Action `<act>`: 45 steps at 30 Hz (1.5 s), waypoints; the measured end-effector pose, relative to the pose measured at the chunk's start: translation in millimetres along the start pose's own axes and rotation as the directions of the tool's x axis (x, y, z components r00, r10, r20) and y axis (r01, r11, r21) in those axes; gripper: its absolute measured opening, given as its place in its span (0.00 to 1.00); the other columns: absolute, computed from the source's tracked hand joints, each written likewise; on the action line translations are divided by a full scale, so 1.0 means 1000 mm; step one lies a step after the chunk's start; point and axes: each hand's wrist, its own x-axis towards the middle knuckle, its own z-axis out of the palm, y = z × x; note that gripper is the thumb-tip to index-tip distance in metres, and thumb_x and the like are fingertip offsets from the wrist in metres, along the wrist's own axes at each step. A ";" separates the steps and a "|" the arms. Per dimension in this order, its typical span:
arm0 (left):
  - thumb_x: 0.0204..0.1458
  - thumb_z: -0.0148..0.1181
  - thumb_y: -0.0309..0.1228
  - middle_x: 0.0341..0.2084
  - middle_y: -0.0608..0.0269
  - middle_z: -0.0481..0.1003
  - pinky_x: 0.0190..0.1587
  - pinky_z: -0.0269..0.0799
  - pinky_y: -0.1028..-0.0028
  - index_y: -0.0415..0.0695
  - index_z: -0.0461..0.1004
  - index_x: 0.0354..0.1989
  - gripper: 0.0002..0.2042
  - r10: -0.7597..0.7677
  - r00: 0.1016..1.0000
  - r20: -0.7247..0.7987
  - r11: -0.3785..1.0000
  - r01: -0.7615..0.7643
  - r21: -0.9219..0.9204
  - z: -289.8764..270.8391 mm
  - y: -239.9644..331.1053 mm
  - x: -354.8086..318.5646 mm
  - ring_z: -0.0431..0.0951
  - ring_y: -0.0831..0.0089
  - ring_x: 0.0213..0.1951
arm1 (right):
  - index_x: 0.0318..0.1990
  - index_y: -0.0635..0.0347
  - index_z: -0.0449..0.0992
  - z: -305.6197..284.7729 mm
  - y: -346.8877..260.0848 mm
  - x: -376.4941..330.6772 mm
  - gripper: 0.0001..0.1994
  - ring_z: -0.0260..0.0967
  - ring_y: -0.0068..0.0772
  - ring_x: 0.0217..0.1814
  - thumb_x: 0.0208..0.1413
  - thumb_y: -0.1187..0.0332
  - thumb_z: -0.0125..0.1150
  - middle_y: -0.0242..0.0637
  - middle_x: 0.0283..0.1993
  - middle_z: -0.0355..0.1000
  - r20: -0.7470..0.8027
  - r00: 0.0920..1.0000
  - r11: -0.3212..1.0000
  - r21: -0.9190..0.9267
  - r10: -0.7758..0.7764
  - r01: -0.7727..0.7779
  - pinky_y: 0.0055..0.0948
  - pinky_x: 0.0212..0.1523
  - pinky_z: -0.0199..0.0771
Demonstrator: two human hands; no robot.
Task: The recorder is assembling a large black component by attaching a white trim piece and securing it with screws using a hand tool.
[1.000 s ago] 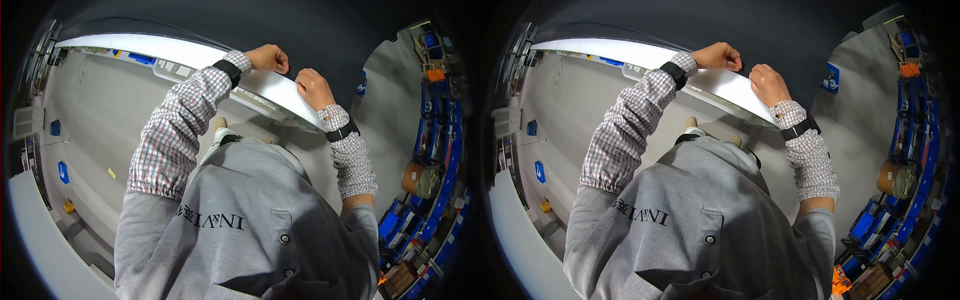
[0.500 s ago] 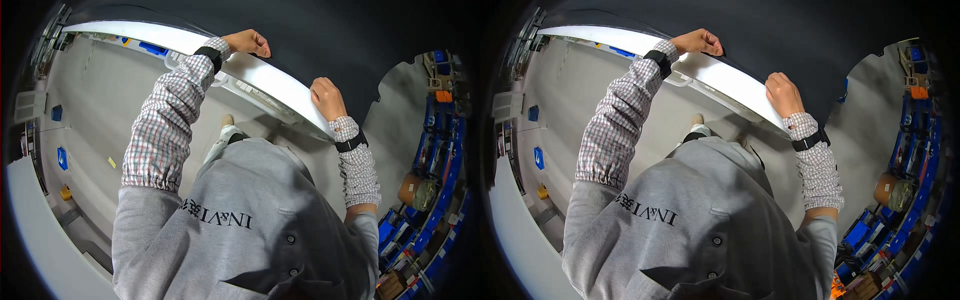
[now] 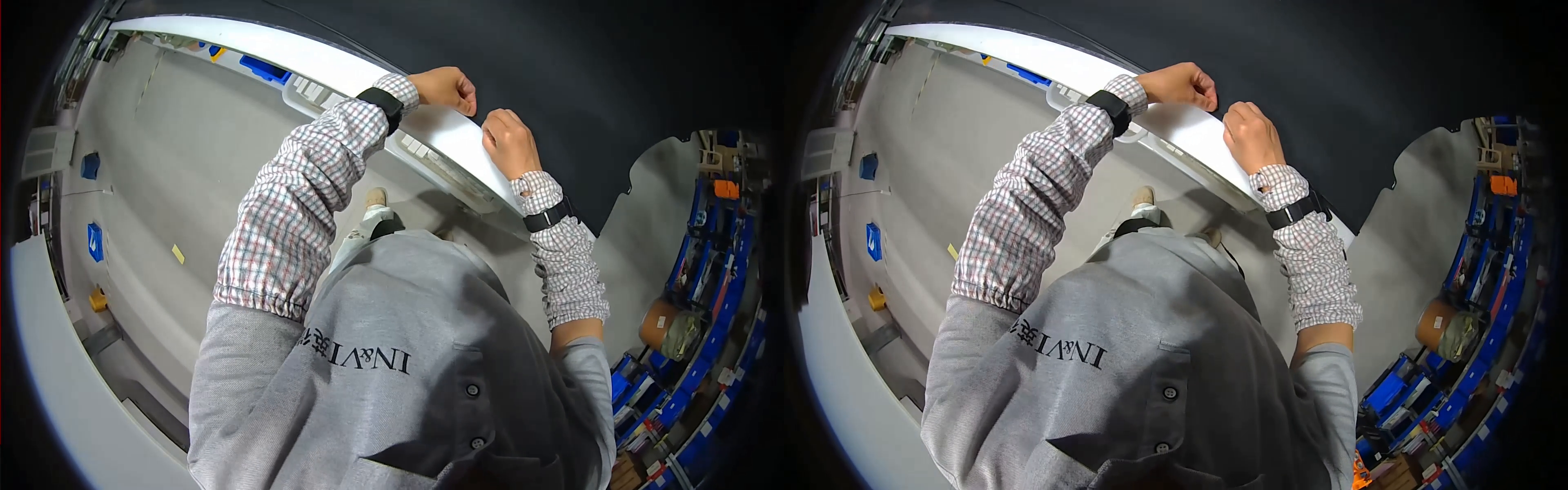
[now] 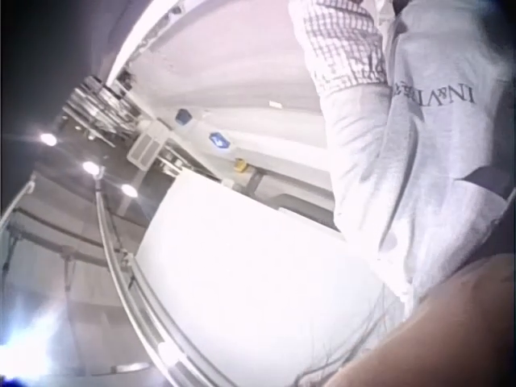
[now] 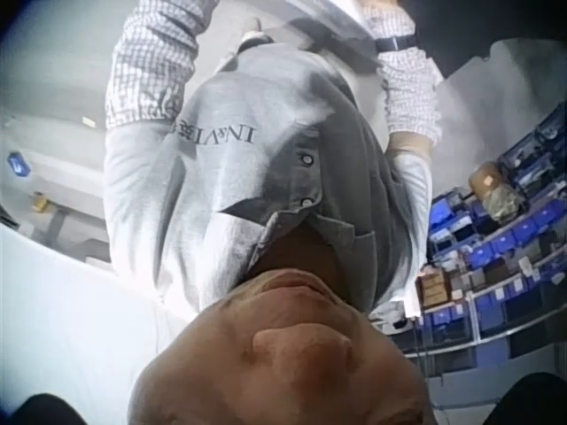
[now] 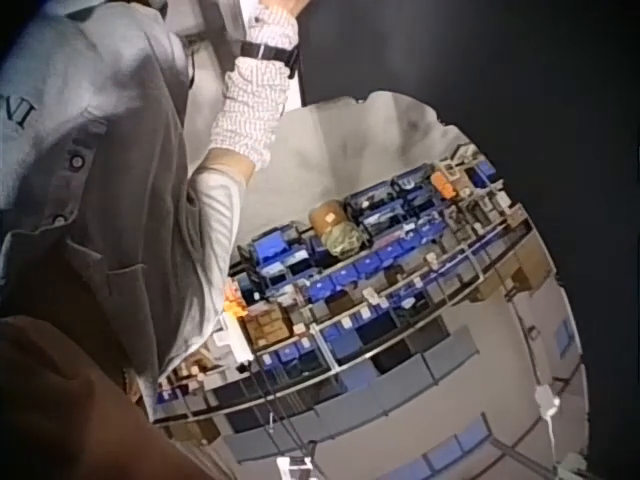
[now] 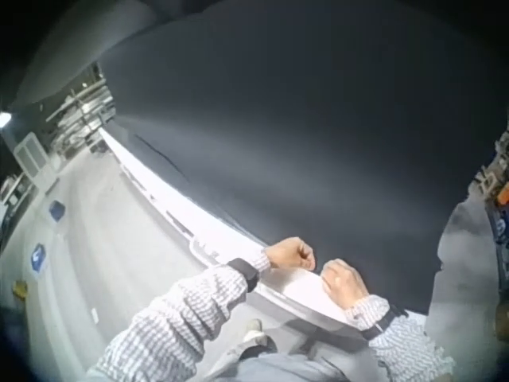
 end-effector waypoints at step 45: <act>0.45 0.62 0.29 0.22 0.65 0.77 0.35 0.71 0.77 0.39 0.77 0.26 0.06 -0.102 0.986 -0.130 0.893 0.148 0.424 -0.195 -0.068 -0.083 0.75 0.77 0.28 | 0.23 0.65 0.67 0.059 -0.046 0.095 0.05 0.66 0.42 0.33 0.36 0.81 0.56 0.41 0.29 0.67 0.074 0.997 0.999 0.042 0.018 -0.021 0.35 0.33 0.69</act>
